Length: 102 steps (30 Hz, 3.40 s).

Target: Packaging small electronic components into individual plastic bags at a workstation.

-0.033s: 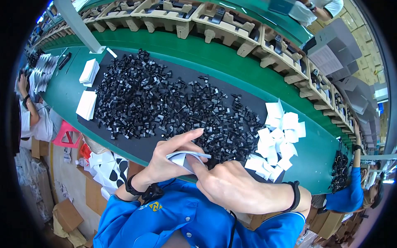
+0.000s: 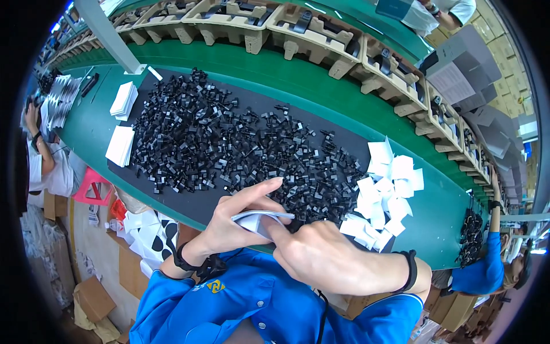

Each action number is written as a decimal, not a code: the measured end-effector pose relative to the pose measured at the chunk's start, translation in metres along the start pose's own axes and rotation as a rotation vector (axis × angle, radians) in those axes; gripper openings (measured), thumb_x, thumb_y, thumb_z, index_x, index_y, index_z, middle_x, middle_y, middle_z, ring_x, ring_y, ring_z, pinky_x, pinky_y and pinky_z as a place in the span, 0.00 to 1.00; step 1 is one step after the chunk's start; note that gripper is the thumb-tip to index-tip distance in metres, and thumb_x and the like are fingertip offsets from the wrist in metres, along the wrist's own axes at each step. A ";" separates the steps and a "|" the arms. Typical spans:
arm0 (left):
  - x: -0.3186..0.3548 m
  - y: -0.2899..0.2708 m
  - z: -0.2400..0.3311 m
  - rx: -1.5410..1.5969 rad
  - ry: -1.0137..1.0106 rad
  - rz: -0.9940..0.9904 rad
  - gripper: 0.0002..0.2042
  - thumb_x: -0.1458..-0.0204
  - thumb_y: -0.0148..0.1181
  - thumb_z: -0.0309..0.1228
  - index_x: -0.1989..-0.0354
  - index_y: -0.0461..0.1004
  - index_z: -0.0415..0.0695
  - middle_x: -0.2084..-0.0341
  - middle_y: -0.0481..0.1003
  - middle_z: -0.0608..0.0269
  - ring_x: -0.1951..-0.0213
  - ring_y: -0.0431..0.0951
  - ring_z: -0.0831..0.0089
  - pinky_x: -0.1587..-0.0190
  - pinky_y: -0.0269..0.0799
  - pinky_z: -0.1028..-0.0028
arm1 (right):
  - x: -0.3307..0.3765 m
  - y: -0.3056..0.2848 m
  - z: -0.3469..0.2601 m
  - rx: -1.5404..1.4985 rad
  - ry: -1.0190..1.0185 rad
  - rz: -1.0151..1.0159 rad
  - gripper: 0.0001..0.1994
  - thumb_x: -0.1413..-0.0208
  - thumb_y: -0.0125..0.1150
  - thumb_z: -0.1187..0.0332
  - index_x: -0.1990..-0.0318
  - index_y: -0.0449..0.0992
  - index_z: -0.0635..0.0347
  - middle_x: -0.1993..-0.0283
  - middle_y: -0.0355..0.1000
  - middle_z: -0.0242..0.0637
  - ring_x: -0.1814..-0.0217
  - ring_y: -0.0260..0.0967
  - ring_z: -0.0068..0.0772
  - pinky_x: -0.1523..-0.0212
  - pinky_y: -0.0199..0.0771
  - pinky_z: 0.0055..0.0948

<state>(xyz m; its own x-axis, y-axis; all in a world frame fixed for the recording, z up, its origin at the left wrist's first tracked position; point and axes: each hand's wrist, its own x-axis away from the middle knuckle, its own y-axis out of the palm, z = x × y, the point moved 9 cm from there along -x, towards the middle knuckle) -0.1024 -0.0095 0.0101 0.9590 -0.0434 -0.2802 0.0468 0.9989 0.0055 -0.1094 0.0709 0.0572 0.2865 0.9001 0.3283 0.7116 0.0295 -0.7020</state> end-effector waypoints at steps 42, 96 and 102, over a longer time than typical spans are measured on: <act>0.008 -0.006 -0.009 0.360 -0.425 0.058 0.34 0.52 0.61 0.17 0.36 0.52 0.36 0.48 0.69 0.55 0.54 0.76 0.69 0.62 0.78 0.76 | 0.048 -0.018 -0.015 0.719 -0.387 0.717 0.18 0.61 0.63 0.69 0.57 0.80 0.53 0.63 0.73 0.31 0.67 0.66 0.24 0.71 0.70 0.21; 0.020 -0.131 -0.057 0.131 -0.325 0.732 0.19 0.39 0.47 0.41 0.59 0.65 0.32 0.82 0.73 0.52 0.83 0.76 0.66 0.82 0.74 0.70 | -0.061 -0.264 0.349 0.684 0.952 0.962 0.12 0.59 0.64 0.61 0.70 0.78 0.61 0.68 0.76 0.49 0.64 0.76 0.46 0.64 0.76 0.41; 0.020 -0.116 -0.053 0.094 -0.365 0.615 0.20 0.39 0.46 0.41 0.56 0.67 0.31 0.80 0.75 0.49 0.81 0.78 0.64 0.78 0.77 0.71 | -0.046 -0.268 0.351 0.717 0.987 0.945 0.14 0.59 0.66 0.57 0.69 0.80 0.57 0.67 0.77 0.47 0.63 0.76 0.44 0.62 0.76 0.41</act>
<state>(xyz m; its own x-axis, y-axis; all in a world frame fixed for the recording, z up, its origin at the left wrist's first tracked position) -0.1036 -0.1257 -0.0470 0.8507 0.5069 0.1391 -0.5239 0.8391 0.1465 -0.5381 0.1745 0.0084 0.9420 0.0825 -0.3253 -0.3320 0.0890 -0.9391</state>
